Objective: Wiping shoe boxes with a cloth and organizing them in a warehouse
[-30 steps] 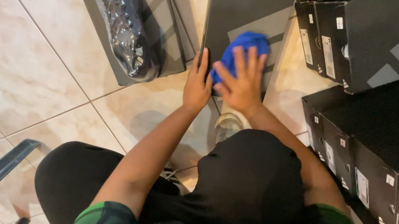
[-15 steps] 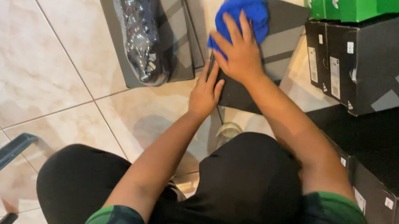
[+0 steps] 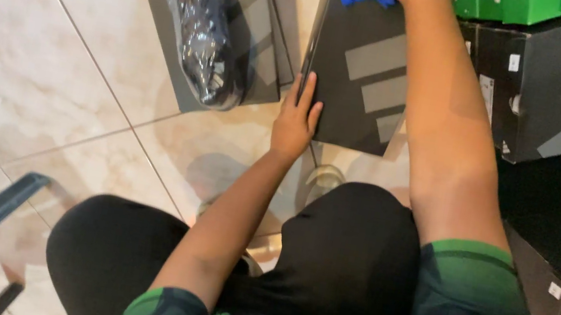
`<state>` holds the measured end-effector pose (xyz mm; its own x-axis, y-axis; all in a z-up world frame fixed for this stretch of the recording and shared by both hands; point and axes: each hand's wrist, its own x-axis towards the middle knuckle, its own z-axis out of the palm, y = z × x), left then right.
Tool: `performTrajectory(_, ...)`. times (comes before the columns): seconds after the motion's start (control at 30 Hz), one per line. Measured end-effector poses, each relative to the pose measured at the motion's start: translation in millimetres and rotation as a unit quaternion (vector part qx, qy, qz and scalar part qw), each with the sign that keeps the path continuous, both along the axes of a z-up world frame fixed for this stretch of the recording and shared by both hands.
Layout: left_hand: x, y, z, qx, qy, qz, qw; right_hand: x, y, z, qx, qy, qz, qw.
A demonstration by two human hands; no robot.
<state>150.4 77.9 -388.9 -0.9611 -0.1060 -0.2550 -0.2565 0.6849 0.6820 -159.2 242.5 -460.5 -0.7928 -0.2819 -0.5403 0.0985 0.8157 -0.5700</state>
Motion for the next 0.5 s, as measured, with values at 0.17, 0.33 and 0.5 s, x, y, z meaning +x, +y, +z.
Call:
performTrajectory(0.17, 11, 7, 9, -0.001, -0.024, 0.002, 1.000, 28, 58, 90, 0.100, -0.049, -0.093, 0.989)
performTrajectory(0.33, 6, 7, 9, -0.011, 0.001, -0.003, 1.000, 93, 52, 126, 0.019, 0.284, -0.075, 0.956)
performTrajectory(0.5, 7, 8, 5, -0.026, 0.008, -0.012, 1.000, 133, 52, 122, -0.045, 0.416, -0.104, 0.902)
